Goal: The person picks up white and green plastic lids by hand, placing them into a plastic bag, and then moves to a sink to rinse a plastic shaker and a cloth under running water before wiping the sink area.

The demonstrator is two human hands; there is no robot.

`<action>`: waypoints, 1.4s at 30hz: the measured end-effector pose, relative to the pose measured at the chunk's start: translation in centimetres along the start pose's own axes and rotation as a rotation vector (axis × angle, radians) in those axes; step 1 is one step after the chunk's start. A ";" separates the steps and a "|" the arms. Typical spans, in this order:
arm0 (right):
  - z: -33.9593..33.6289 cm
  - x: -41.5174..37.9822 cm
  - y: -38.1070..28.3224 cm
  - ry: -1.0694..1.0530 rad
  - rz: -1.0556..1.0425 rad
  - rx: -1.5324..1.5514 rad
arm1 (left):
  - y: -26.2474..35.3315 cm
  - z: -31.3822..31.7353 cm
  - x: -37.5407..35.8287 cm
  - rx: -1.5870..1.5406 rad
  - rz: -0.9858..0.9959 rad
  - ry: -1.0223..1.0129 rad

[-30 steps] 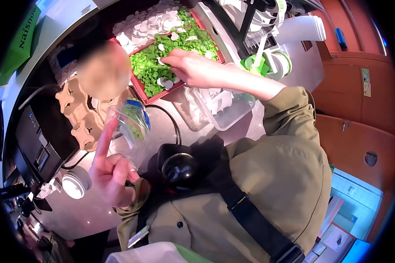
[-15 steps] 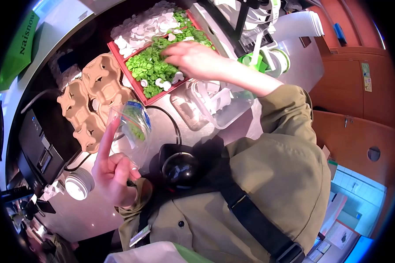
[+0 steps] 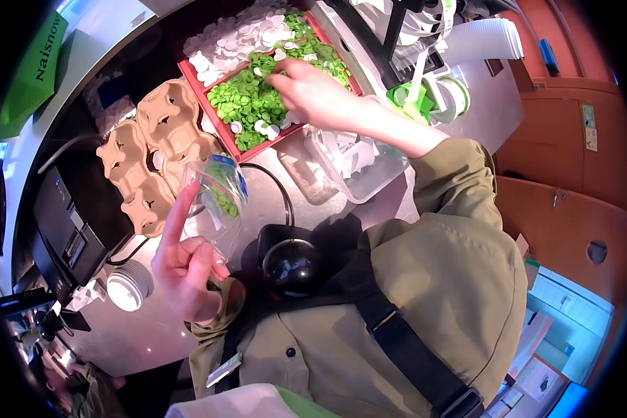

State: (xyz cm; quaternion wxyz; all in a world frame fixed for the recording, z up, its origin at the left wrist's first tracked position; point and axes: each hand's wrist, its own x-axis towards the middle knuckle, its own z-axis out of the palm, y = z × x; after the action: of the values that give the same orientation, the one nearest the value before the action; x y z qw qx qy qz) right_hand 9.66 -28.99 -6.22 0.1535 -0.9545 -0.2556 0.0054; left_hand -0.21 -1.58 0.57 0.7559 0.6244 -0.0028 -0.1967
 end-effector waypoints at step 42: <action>-2.0 -1.6 3.7 -0.076 0.282 0.097 | -0.1 -0.1 -0.2 -0.020 -0.047 0.005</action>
State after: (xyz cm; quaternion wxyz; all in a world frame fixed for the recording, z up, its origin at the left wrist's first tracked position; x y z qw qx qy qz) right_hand 10.26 -33.43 -5.49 0.1872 -0.9715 -0.1242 0.0752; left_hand -0.41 -1.43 0.51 0.7573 0.6171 0.0158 -0.2131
